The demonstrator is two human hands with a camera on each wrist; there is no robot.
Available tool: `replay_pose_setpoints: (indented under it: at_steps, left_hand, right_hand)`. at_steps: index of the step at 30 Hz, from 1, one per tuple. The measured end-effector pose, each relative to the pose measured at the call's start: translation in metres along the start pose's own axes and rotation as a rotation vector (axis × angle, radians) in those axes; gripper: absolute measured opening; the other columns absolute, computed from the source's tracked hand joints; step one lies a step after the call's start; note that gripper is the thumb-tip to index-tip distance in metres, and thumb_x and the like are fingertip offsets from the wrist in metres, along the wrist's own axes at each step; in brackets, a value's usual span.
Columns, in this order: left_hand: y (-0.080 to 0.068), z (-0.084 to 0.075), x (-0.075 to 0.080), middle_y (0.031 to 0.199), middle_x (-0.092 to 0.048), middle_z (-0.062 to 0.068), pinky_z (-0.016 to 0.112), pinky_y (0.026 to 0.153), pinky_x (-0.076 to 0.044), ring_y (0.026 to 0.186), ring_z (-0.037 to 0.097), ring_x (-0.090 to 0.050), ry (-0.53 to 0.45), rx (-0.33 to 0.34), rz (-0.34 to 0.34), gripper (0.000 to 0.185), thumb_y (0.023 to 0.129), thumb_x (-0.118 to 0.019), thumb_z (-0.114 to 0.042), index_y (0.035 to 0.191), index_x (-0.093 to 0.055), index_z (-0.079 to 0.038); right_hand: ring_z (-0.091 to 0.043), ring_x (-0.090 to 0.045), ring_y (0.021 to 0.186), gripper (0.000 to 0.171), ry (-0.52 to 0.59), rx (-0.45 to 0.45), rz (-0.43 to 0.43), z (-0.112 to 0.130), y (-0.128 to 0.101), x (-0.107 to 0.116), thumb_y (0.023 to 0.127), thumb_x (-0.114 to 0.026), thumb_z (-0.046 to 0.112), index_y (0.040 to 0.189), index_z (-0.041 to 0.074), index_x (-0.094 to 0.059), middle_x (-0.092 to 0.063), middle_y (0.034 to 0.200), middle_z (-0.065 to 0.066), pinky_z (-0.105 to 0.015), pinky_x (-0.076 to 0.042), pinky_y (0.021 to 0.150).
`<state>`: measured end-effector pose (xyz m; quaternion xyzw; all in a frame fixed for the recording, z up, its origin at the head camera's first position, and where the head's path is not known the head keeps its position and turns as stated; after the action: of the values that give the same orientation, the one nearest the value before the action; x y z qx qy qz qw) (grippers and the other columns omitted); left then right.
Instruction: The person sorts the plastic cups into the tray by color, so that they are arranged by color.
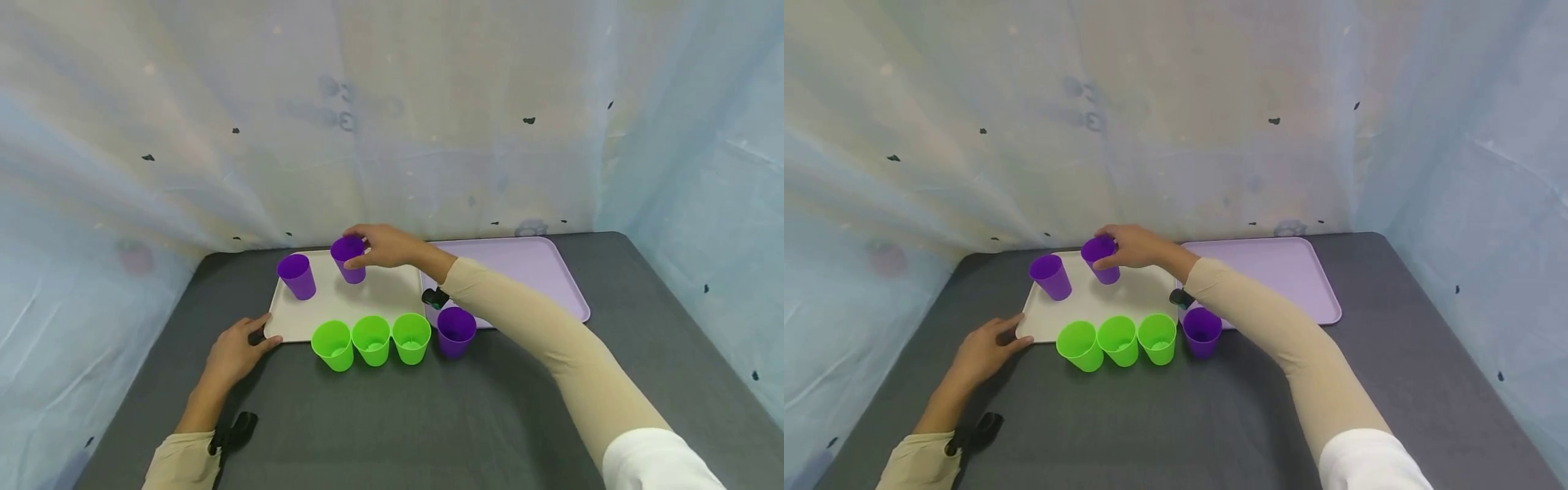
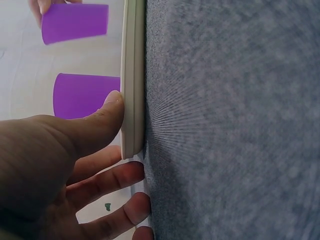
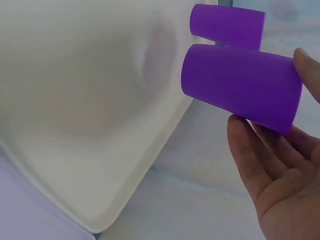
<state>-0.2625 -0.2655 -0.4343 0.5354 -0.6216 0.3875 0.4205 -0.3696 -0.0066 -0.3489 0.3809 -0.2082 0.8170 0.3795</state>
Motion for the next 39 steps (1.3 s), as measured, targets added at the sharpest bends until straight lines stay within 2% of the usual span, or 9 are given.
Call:
replay_pose_setpoints:
  at_steps: [10,15,20,25,29,34,39]
  left_hand:
    - [-0.001,-0.002,0.002,0.117,-0.062,0.023,0.061,0.083,-0.047,0.107,0.045,-0.06,-0.013,0.004,-0.009,0.067,0.091,-0.071,-0.039,0.145,-0.05,-0.005]
    - [0.0,-0.002,0.005,0.116,-0.062,0.021,0.059,0.08,-0.048,0.103,0.043,-0.061,-0.012,-0.001,-0.019,0.067,0.09,-0.072,-0.038,0.144,-0.051,-0.005]
    - [0.0,-0.001,0.002,0.115,-0.062,0.021,0.057,0.079,-0.048,0.1,0.04,-0.061,-0.017,-0.001,-0.008,0.067,0.09,-0.072,-0.039,0.144,-0.051,-0.004]
    - [0.0,0.001,0.001,0.105,-0.063,0.015,0.054,0.075,-0.048,0.09,0.033,-0.062,-0.026,-0.008,-0.013,0.067,0.089,-0.073,-0.04,0.142,-0.053,-0.004]
    - [-0.001,0.003,0.002,0.102,-0.063,0.011,0.048,0.072,-0.046,0.086,0.026,-0.058,-0.037,-0.001,-0.008,0.068,0.089,-0.073,-0.043,0.142,-0.054,-0.004]
    - [-0.003,0.001,0.005,0.103,-0.062,0.012,0.044,0.07,-0.045,0.084,0.026,-0.056,-0.033,-0.002,0.005,0.068,0.09,-0.072,-0.042,0.142,-0.053,-0.003]
    - [-0.002,0.002,0.005,0.103,-0.062,0.013,0.047,0.071,-0.046,0.086,0.027,-0.057,-0.031,-0.003,0.007,0.068,0.09,-0.073,-0.04,0.143,-0.052,-0.002]
  right_hand:
    - [-0.022,-0.061,0.12,0.067,0.018,-0.05,0.074,-0.012,0.019,-0.029,0.087,-0.076,0.042,0.142,0.015,-0.052,-0.061,0.135,-0.007,-0.033,-0.05,0.102]
    - [-0.022,-0.063,0.118,0.065,0.021,-0.04,0.055,-0.011,0.022,-0.029,0.086,-0.078,0.04,0.14,0.013,-0.053,-0.061,0.134,-0.009,-0.035,-0.05,0.102]
    - [-0.021,-0.064,0.113,0.066,0.017,-0.039,0.059,-0.013,0.022,-0.031,0.085,-0.078,0.042,0.139,0.014,-0.053,-0.062,0.132,-0.008,-0.033,-0.051,0.099]
    - [-0.019,-0.065,0.109,0.066,0.036,-0.033,0.042,-0.016,0.021,-0.033,0.085,-0.079,0.043,0.139,0.015,-0.054,-0.063,0.13,-0.006,-0.032,-0.051,0.097]
    - [-0.019,-0.064,0.112,0.067,0.057,-0.039,0.021,-0.017,0.021,-0.034,0.083,-0.08,0.044,0.138,0.016,-0.054,-0.063,0.13,-0.006,-0.032,-0.052,0.097]
    - [-0.017,-0.061,0.117,0.069,0.082,-0.04,-0.004,-0.022,0.021,-0.034,0.079,-0.082,0.047,0.136,0.018,-0.055,-0.064,0.129,-0.003,-0.029,-0.052,0.094]
    - [-0.018,-0.061,0.118,0.075,0.075,-0.043,0.029,-0.021,0.023,-0.032,0.081,-0.08,0.05,0.142,0.018,-0.05,-0.061,0.135,-0.006,-0.031,-0.052,0.097]
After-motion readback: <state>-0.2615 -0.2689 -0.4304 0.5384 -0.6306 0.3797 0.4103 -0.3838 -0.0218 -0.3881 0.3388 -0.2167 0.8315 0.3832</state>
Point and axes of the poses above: each hand's wrist, its own y-axis towards the middle knuckle, its own x-axis out of the back of the hand, z = x × y, the point moved 9 cm from there along y, towards the middle knuckle
